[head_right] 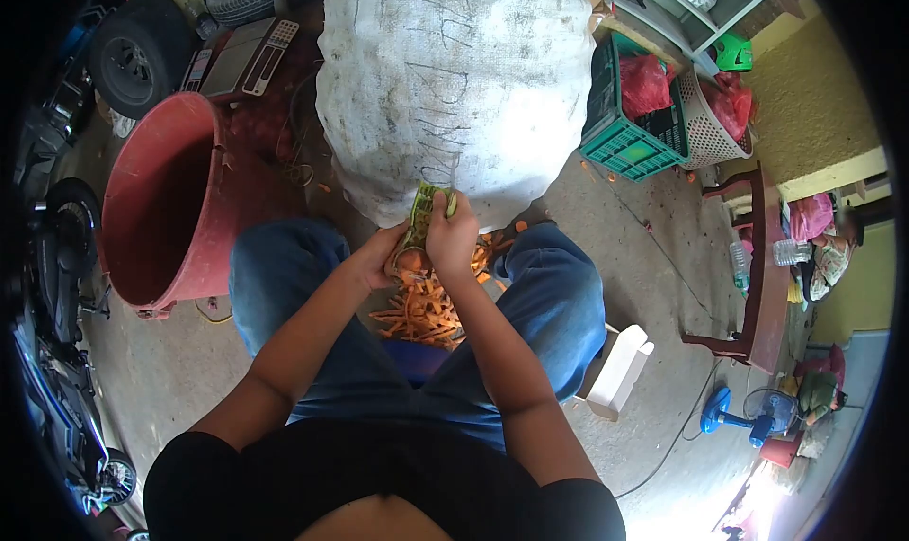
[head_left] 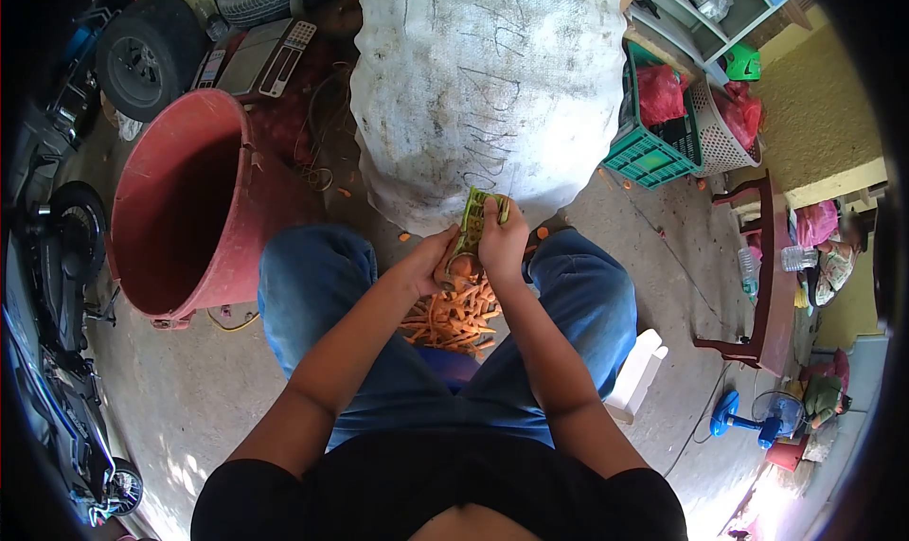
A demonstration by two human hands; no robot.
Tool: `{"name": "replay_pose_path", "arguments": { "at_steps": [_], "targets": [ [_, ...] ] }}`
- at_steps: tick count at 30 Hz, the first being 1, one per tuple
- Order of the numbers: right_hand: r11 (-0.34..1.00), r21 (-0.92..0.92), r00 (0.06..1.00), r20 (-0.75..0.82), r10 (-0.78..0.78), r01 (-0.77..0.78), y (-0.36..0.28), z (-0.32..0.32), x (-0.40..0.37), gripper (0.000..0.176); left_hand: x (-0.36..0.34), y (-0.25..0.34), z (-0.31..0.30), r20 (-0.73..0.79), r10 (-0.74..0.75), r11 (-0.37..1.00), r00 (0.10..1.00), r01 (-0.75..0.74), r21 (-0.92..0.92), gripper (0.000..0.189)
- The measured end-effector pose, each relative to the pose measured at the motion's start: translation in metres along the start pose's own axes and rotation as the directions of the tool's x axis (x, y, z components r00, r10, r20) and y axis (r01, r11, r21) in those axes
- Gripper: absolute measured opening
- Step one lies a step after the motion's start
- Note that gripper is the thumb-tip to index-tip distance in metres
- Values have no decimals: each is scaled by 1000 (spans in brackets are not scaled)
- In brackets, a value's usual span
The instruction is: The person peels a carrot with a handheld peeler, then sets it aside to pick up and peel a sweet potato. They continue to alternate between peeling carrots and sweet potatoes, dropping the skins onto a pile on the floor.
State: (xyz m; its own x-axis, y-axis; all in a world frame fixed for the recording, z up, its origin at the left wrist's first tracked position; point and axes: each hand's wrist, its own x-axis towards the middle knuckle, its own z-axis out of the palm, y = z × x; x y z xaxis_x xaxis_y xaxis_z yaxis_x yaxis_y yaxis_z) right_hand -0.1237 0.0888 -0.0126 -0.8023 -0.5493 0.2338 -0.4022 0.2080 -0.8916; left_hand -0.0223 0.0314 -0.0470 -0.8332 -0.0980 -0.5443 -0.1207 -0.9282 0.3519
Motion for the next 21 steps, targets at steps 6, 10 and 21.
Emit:
{"name": "replay_pose_path", "arguments": {
  "at_steps": [6, 10, 21],
  "targets": [
    [958, -226, 915, -397, 76, -178, 98, -44, 81, 25, -40, -2, 31, 47, -192, 962, 980, 179, 207, 43],
    [952, 117, 905, -298, 304, -281, 41, -51, 64, 24, -1, -2, -6, 31, -28, 991, 999, 24, 128, 46],
    [998, -4, 996, 49, 71, -70, -14, 1, -14, 25, 1, -4, 2, -76, 54, 994, 996, -61, -92, 37]
  ]
}}
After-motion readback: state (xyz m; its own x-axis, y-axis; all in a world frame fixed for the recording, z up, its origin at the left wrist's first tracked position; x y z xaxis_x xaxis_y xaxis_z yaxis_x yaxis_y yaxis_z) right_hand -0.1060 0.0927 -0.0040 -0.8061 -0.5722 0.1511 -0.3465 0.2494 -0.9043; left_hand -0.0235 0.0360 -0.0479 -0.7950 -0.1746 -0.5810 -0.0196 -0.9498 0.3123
